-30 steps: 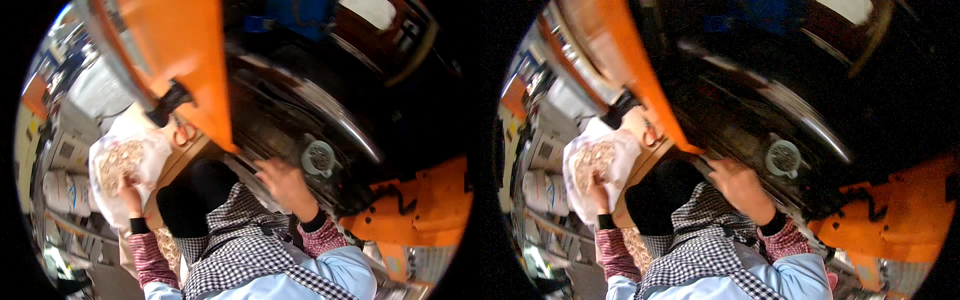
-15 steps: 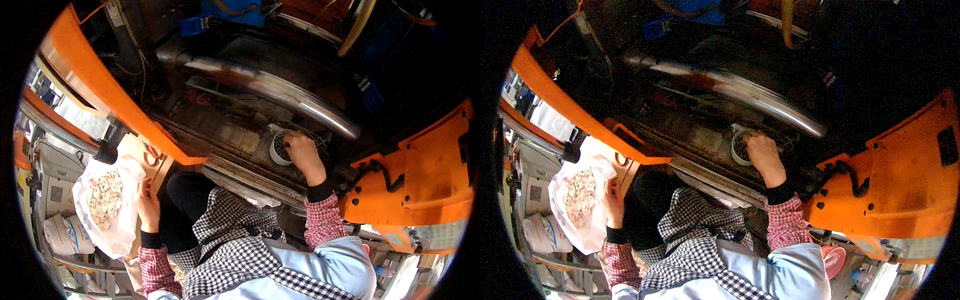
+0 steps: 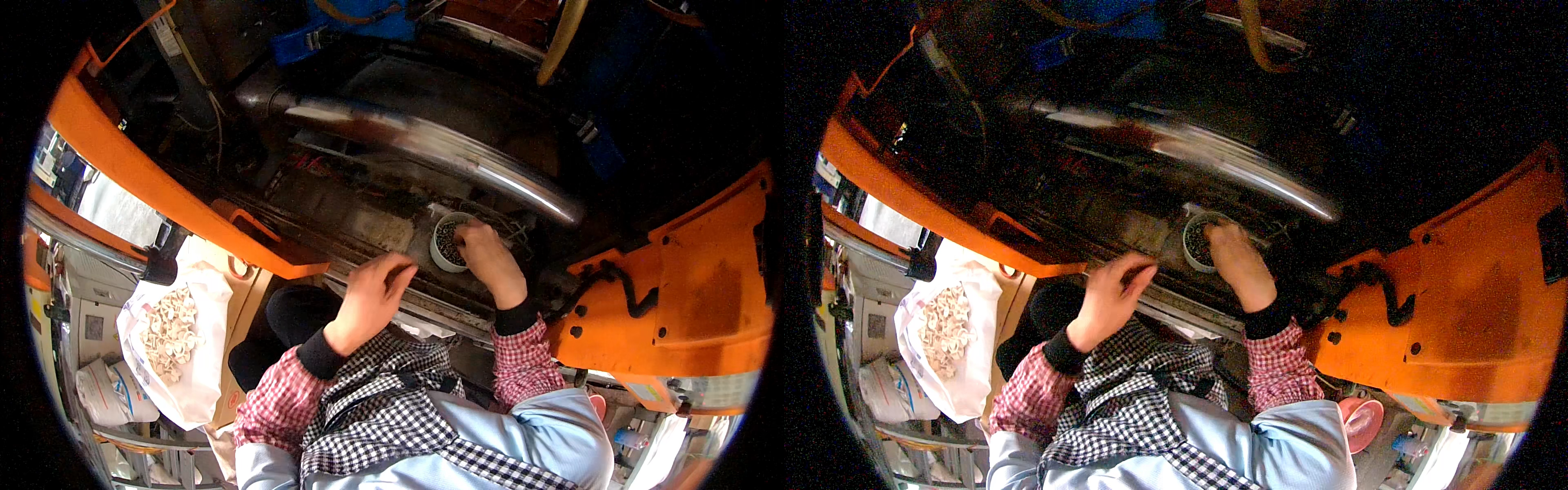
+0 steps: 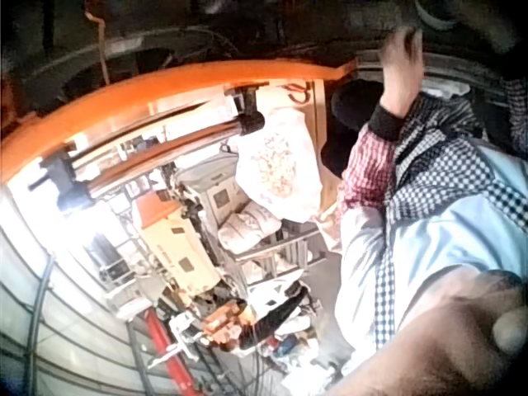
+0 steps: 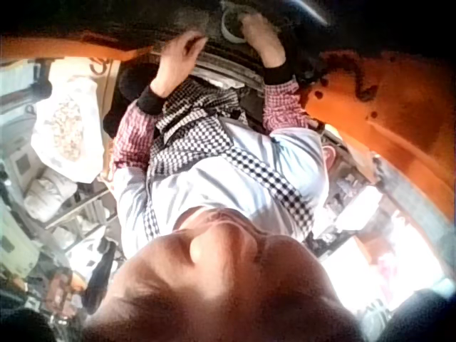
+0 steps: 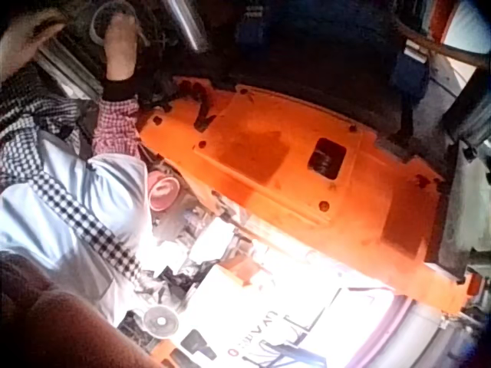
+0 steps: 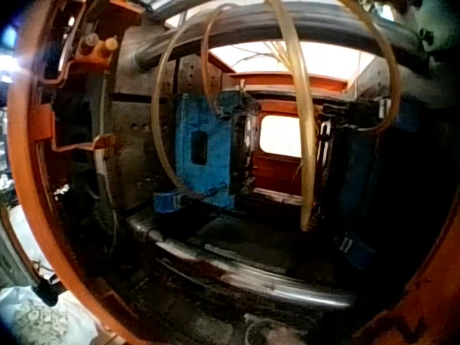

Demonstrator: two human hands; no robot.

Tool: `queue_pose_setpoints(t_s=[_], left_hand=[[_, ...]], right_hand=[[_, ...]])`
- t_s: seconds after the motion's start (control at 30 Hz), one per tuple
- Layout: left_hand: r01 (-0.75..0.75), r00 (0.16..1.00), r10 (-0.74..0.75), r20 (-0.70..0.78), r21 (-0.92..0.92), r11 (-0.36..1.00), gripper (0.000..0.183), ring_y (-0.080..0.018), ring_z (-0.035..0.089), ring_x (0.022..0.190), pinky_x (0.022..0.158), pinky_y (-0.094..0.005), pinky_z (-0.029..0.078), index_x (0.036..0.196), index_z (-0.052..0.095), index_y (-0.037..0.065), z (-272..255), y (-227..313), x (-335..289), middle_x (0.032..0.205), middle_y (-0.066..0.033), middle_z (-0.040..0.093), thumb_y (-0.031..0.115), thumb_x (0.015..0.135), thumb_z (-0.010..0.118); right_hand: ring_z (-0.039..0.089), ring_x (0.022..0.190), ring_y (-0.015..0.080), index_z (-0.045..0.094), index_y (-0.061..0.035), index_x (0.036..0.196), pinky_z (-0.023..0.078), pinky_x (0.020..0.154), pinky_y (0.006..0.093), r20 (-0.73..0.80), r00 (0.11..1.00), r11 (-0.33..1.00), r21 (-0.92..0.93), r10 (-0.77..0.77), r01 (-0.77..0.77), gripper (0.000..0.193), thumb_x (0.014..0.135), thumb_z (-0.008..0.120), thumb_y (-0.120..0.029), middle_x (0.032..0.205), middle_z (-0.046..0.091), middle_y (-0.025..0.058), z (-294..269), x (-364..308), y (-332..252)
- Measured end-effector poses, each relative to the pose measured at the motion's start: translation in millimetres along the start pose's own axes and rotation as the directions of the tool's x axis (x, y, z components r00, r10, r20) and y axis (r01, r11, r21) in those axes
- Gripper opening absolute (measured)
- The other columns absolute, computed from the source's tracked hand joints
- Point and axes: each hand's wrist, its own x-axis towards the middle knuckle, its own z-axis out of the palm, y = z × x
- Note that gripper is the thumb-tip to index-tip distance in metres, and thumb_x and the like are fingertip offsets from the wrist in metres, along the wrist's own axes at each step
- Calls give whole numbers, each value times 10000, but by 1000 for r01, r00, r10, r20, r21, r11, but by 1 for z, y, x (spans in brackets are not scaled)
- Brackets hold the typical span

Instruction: The person repeatedly opens an injection molding machine, removes a small white plastic component, and places it into a bag. The person then closes the machine door and repeats the cycle. The person occasionally handles a small cluster of parts, separating them by hand.

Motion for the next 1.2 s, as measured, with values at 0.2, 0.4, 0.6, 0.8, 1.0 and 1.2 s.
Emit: queue_pose_setpoints(t_s=[0.2,0.4,0.6,0.8,1.0,1.2], left_hand=[[516,852,-312,419,-773,370,349,-255,618,868,758,-359,520,1068,506,-36,39,-11,50,955,-157,603,289,946,470],[517,789,-357,499,-854,-51,431,-268,537,1035,941,-425,450,1046,482,-78,70,-19,72,1044,-178,545,338,958,411],[472,831,-311,460,-881,-41,472,-319,499,1102,1019,-434,388,1099,460,-123,58,-16,67,1133,-222,517,322,967,379],[415,871,-279,405,-909,-25,411,-350,466,1157,1051,-439,354,1146,438,-156,39,-17,61,1176,-251,500,209,963,384],[387,899,-229,374,-922,15,297,-342,503,1122,1048,-430,363,1130,471,-155,32,-21,58,1172,-241,515,42,911,430],[384,914,-211,347,-909,165,237,-308,529,1092,1028,-411,393,1088,529,-123,28,-13,50,1129,-205,547,5,904,452]], right_hand=[[595,773,343,616,37,859,474,674,383,-78,993,966,240,-85,101,144,724,638,-8,830,582,176,-31,4,-7],[591,800,350,614,36,872,476,699,381,-75,985,936,308,-155,171,128,750,610,-3,840,590,174,-40,3,-17],[591,853,367,622,24,892,478,734,406,-203,977,952,280,-64,121,146,752,584,10,888,609,190,-45,-1,-16],[582,804,373,577,9,840,493,688,442,-22,999,986,-168,-26,22,135,804,465,-58,842,588,196,5,-8,-1],[609,776,359,654,-8,862,491,674,435,-79,996,986,-167,-40,26,153,717,605,-22,835,621,179,10,-4,-3],[605,762,348,667,-26,776,482,656,422,-19,998,989,-129,65,-67,98,736,618,-100,800,620,164,-2,-1,-6]])
